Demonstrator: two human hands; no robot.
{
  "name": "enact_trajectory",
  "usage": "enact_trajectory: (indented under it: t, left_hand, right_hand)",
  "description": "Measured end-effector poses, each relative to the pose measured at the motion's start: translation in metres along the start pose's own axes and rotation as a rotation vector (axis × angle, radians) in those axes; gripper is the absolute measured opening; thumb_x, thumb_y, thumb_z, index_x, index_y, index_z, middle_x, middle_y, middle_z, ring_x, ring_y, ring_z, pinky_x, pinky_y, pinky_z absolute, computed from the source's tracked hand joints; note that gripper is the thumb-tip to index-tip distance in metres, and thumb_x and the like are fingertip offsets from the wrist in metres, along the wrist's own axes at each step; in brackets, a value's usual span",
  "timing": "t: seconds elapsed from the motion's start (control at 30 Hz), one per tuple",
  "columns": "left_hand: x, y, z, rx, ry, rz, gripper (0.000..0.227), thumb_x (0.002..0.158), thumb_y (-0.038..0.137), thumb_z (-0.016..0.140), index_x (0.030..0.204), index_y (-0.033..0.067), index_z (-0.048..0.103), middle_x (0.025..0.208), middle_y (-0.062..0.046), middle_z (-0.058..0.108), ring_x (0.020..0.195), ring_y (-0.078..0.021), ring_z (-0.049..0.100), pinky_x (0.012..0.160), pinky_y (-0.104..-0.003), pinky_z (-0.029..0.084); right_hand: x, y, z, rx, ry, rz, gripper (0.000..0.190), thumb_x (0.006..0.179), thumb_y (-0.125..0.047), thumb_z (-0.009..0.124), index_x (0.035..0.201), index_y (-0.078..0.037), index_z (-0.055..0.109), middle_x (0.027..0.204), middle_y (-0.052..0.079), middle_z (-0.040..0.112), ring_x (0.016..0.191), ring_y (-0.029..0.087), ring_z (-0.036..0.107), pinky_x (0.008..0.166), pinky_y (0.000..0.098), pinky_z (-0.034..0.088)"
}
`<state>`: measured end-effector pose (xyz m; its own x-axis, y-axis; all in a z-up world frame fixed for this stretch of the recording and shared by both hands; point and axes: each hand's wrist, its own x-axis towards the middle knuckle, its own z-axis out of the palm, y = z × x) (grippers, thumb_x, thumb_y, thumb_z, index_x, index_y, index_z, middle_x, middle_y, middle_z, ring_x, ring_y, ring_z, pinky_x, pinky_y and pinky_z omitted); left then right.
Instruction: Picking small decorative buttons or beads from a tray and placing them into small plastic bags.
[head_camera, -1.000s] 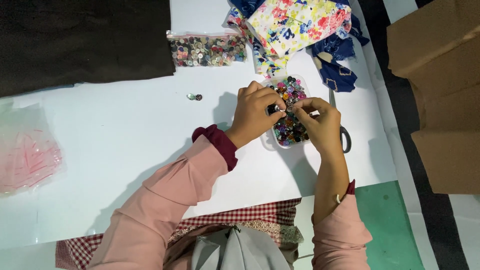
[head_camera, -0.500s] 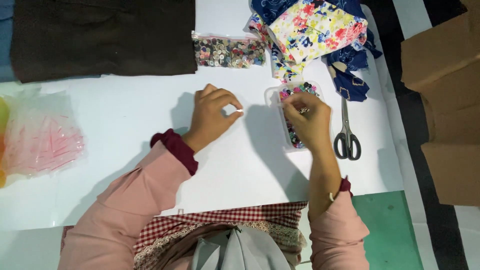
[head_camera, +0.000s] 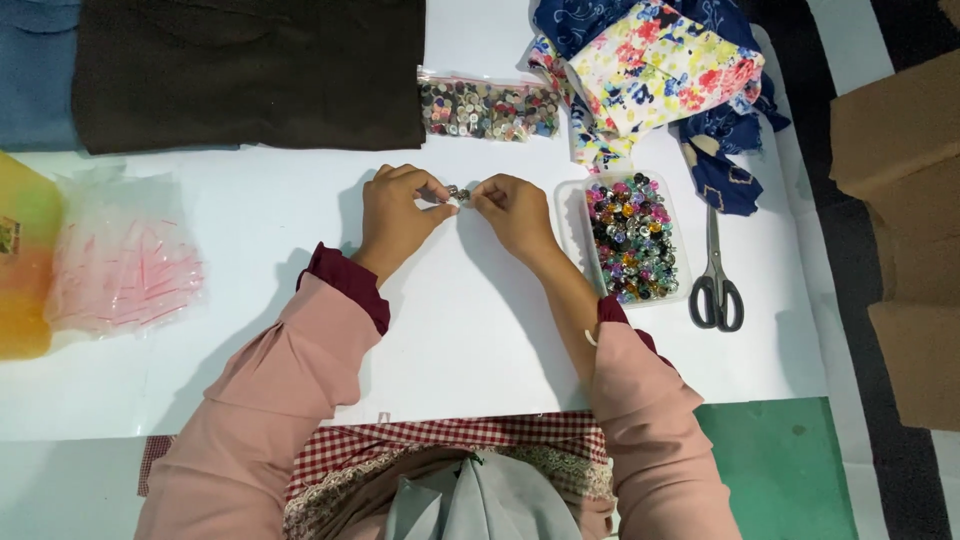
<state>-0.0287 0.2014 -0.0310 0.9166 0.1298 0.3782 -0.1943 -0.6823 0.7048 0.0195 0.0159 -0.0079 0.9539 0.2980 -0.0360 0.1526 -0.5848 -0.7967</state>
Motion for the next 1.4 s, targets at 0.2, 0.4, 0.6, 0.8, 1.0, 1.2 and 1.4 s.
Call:
enact_trajectory:
  t: [0.2,0.4,0.6,0.8,1.0,1.2,1.4]
  left_hand:
    - [0.0,0.004,-0.001,-0.007,-0.02,-0.031,0.023,0.071,0.012,0.091,0.08,0.0221,0.072,0.079,0.007,0.067,0.082,-0.0166,0.062,0.081,-0.036,0.043]
    - [0.003,0.019,-0.025,-0.084,-0.129,-0.124,0.022,0.076,0.009,0.087,0.092,0.0163,0.074,0.09,-0.002,0.075,0.084,-0.019,0.063,0.078,-0.032,0.047]
    - [0.003,0.017,-0.022,-0.082,-0.129,-0.116,0.021,0.077,0.009,0.086,0.093,0.0153,0.074,0.088,-0.002,0.075,0.082,-0.0193,0.062,0.076,-0.032,0.049]
    - [0.001,0.025,-0.025,-0.065,-0.095,-0.103,0.025,0.075,0.014,0.089,0.094,0.0152,0.073,0.085,0.001,0.075,0.079,-0.0162,0.06,0.076,-0.029,0.05]
    - [-0.001,0.014,-0.011,-0.078,-0.047,-0.065,0.026,0.077,0.007,0.085,0.097,0.0152,0.072,0.081,0.001,0.075,0.077,-0.0182,0.061,0.075,-0.029,0.053]
    - [-0.002,0.023,-0.015,-0.073,0.087,-0.024,0.03,0.075,0.012,0.089,0.096,0.0156,0.068,0.08,0.001,0.073,0.072,-0.0197,0.059,0.072,-0.032,0.05]
    - [-0.004,0.053,-0.004,0.011,0.22,0.255,0.027,0.08,0.013,0.082,0.099,0.0221,0.065,0.086,0.007,0.066,0.075,-0.0176,0.058,0.075,-0.036,0.046]
  right_hand:
    - [0.0,-0.007,0.0,-0.02,0.008,0.035,0.009,0.092,-0.011,0.07,0.098,-0.01,0.077,0.084,0.006,0.071,0.076,0.015,0.067,0.066,0.027,0.057]
    - [-0.004,-0.003,-0.001,0.044,0.015,0.003,0.013,0.092,-0.008,0.072,0.105,-0.006,0.076,0.088,0.009,0.071,0.08,0.016,0.066,0.07,0.0298,0.058]
    - [-0.009,-0.011,0.0,0.042,0.051,0.0,0.017,0.089,-0.005,0.074,0.106,-0.007,0.075,0.085,0.008,0.07,0.077,0.014,0.062,0.069,0.0271,0.057]
    - [-0.012,-0.009,0.005,0.005,0.105,-0.027,0.016,0.088,-0.005,0.076,0.104,-0.008,0.075,0.085,0.008,0.072,0.076,0.015,0.065,0.068,0.0277,0.058]
    - [-0.013,-0.003,0.008,-0.022,0.137,-0.076,0.017,0.087,-0.002,0.076,0.102,-0.008,0.075,0.084,0.009,0.071,0.076,0.017,0.067,0.068,0.0289,0.059]
    - [-0.033,-0.015,-0.008,-0.024,0.119,-0.173,0.019,0.086,-0.002,0.077,0.104,-0.008,0.075,0.084,0.009,0.07,0.075,0.02,0.07,0.066,0.0314,0.06]
    - [-0.072,-0.024,-0.075,-0.05,0.206,-0.285,0.02,0.085,-0.002,0.08,0.102,-0.011,0.078,0.084,0.01,0.071,0.075,0.024,0.072,0.066,0.0321,0.061]
